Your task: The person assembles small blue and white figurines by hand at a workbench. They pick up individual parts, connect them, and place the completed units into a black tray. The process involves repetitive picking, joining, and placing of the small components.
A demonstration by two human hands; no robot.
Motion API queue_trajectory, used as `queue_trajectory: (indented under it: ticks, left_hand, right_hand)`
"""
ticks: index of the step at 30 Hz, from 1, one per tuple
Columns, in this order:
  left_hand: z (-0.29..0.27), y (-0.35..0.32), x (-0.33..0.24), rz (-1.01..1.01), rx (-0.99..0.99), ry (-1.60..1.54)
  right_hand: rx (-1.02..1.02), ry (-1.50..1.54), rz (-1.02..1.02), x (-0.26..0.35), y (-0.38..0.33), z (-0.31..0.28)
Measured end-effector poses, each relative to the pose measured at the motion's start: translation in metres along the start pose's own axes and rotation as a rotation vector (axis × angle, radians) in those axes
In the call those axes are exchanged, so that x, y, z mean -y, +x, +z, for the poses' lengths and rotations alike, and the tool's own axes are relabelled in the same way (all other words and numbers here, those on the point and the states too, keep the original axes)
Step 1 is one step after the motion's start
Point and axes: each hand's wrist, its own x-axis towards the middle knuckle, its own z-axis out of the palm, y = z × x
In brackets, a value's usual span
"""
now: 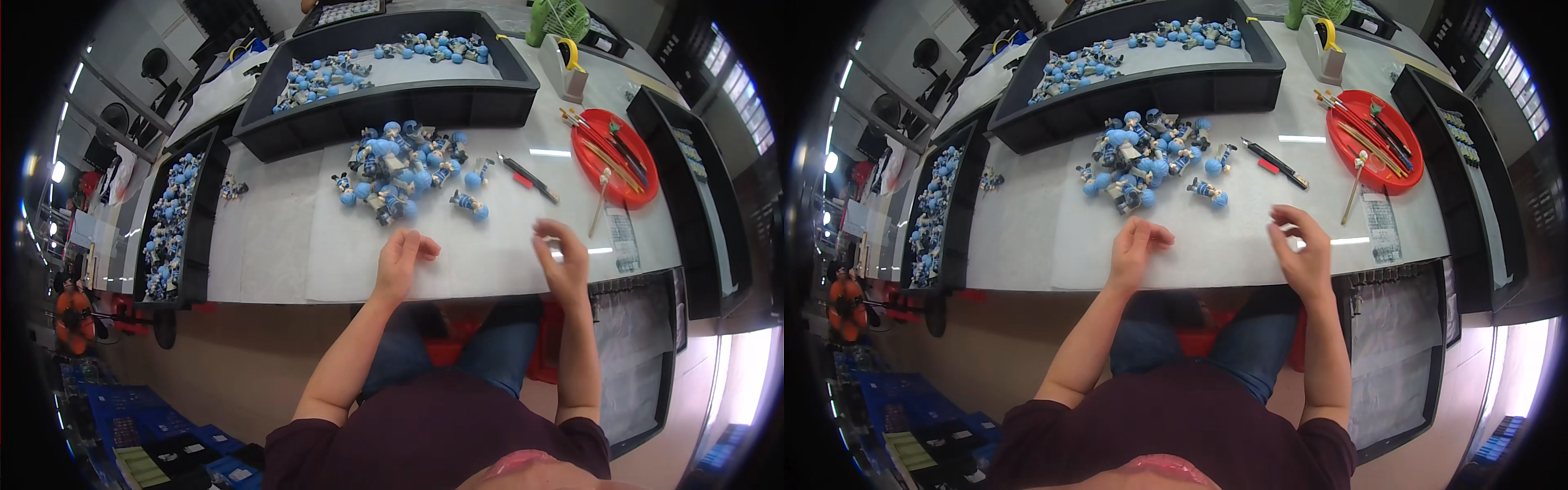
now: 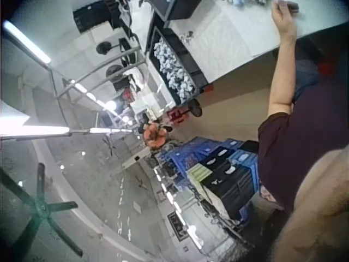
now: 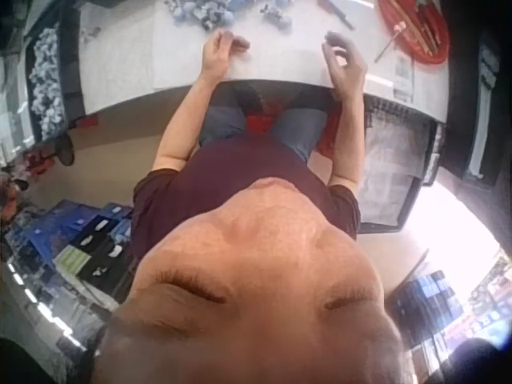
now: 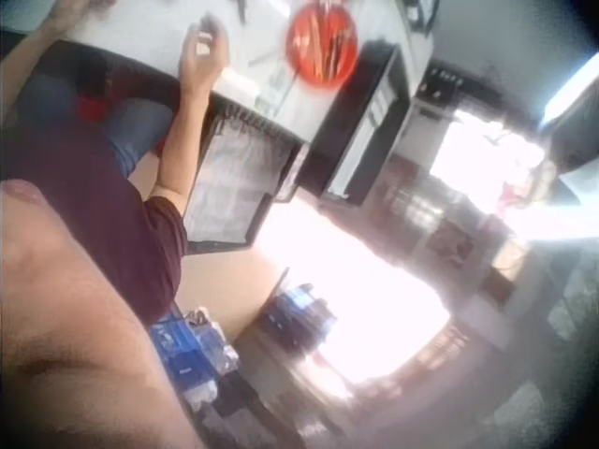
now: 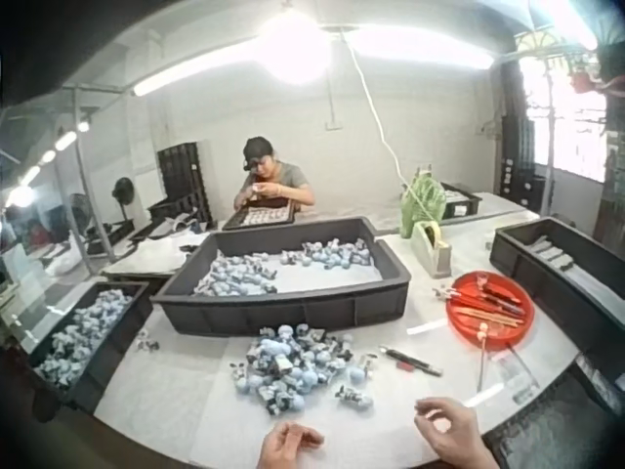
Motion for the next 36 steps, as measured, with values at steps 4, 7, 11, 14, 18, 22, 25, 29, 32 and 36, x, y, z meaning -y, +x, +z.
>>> queue_trajectory:
  ticks: [4,7,11,14,18,22,25,29,32,36]
  left_hand:
    - [-0.003,0.0,0.002,0.073,0.11,0.101]
    - [0.004,-0.001,0.002,0.06,0.094,0.081]
    - [0.004,-0.003,0.004,0.132,0.128,0.104]
    - [0.008,-0.008,-0.012,0.236,0.088,0.247]
    - [0.001,-0.007,-0.008,0.229,0.16,0.108]
    - [-0.001,-0.005,-0.003,0.198,0.065,-0.026]
    - [-0.003,-0.002,-0.003,0.117,-0.024,-0.104]
    - [-0.005,0.002,-0.001,0.038,-0.022,-0.135]
    - [-0.007,0.002,-0.004,-0.003,0.014,-0.18]
    - [-0.008,0.003,-0.005,-0.021,-0.012,-0.329]
  right_hand:
    - [0.181,-0.208,-0.175,0.017,0.032,0.063]
    - [0.246,-0.336,-0.168,0.003,0.042,0.087]
    - [0.289,0.041,0.123,0.003,0.027,0.101]
    - [0.243,0.761,0.455,0.02,0.007,0.107]
    - [0.251,0.949,0.555,0.026,-0.012,0.115]
    - [0.286,0.809,0.537,0.024,-0.013,0.115]
    - [0.305,0.449,0.165,0.016,-0.018,0.118]
    - [0.267,0.526,0.261,0.014,-0.024,0.123]
    - [0.294,0.53,0.334,0.011,-0.023,0.122]
    - [0.369,0.605,0.287,0.019,-0.021,0.117]
